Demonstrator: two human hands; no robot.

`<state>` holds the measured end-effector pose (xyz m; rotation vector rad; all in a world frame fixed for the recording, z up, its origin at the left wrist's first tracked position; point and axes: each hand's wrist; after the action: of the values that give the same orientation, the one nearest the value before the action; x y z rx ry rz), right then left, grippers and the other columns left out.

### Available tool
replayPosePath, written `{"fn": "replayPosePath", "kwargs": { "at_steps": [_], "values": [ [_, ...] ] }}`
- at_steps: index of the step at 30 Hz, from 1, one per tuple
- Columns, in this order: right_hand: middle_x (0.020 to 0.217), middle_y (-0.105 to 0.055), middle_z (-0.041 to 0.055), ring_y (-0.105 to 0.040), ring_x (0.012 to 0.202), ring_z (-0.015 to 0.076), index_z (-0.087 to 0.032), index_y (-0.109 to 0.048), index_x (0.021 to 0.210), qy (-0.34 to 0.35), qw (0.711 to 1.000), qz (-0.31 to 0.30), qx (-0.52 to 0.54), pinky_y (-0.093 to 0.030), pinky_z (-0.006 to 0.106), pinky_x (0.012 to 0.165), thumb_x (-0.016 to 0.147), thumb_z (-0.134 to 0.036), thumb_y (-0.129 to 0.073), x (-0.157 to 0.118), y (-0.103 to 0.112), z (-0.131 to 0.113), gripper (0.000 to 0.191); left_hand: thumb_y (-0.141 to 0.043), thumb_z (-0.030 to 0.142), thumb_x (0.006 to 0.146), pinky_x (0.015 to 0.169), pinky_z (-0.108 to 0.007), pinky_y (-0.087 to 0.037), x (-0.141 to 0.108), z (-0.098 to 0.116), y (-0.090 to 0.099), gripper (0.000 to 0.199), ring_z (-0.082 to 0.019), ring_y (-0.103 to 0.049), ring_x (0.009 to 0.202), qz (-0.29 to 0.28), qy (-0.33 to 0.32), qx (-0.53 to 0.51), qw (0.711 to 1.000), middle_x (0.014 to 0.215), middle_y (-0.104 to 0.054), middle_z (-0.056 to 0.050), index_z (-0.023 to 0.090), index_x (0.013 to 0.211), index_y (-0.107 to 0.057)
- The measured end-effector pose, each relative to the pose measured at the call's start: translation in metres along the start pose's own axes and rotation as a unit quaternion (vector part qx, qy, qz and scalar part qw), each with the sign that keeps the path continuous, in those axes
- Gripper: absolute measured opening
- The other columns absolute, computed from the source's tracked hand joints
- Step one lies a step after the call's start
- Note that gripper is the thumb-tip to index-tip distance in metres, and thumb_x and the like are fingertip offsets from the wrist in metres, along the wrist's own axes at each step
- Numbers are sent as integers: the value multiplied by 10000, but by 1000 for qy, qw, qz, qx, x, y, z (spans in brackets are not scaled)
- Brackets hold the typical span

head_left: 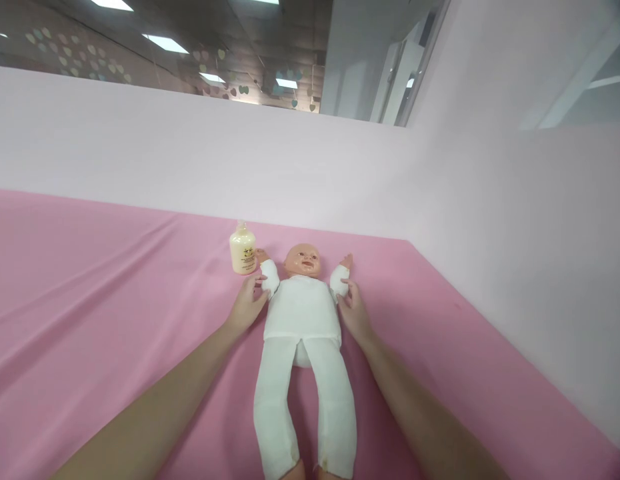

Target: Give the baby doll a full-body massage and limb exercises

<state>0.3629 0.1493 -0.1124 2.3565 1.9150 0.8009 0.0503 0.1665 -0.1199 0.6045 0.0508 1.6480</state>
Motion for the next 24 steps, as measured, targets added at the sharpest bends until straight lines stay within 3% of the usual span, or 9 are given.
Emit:
{"fn": "replayPosePath", "kwargs": {
  "at_steps": [4, 9, 15, 20, 24],
  "values": [
    [1412, -588, 91, -569, 1295, 275, -259, -522, 1380, -6, 999, -29, -40, -424, 487, 1136, 894, -373, -520, -2, -1, -2, 499, -583, 396, 874, 1066, -424, -452, 2, -8, -2, 485, -253, -563, 1227, -7, 6, -7, 1000, 1385, -565, -104, 250, 1333, -528],
    [1606, -408, 82, -439, 1449, 257, -262, -297, 1574, -30, 999, -29, -17, -362, 476, 1200, 875, -378, -561, 1, -2, 6, 756, -592, 427, 875, 1046, -424, -467, 5, -14, -2, 551, -255, -599, 1190, -29, 31, -16, 999, 1394, -590, -111, 232, 1385, -520],
    [1610, -416, 48, -393, 1492, 281, -278, -405, 1552, -75, 996, -38, -35, -303, 517, 1233, 881, -410, -570, 3, 0, 9, 703, -559, 478, 912, 1128, -473, -397, 4, -16, -1, 727, -306, -564, 1302, -60, 43, 8, 997, 1492, -539, -138, 211, 1556, -351],
    [1626, -385, 41, -391, 1495, 270, -279, -374, 1569, -78, 995, -44, -38, -300, 505, 1237, 882, -423, -566, 3, 0, 10, 728, -565, 508, 910, 1127, -475, -404, 6, -22, -1, 770, -308, -582, 1289, -65, 52, 5, 996, 1483, -552, -144, 199, 1575, -331],
    [1628, -383, 44, -372, 1505, 260, -275, -359, 1575, -81, 996, -36, -31, -278, 500, 1249, 882, -421, -565, 4, -1, 13, 738, -578, 528, 906, 1165, -451, -368, 6, -19, 0, 797, -305, -501, 1391, -63, 56, -2, 996, 1566, -466, -129, 213, 1588, -311]
  ]
}}
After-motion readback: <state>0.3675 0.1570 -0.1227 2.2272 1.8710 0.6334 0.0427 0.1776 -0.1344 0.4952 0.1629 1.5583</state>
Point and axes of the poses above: each hand's wrist, its own x-axis towards the middle knuckle, its own y-axis out of the back of the hand, z = x × y
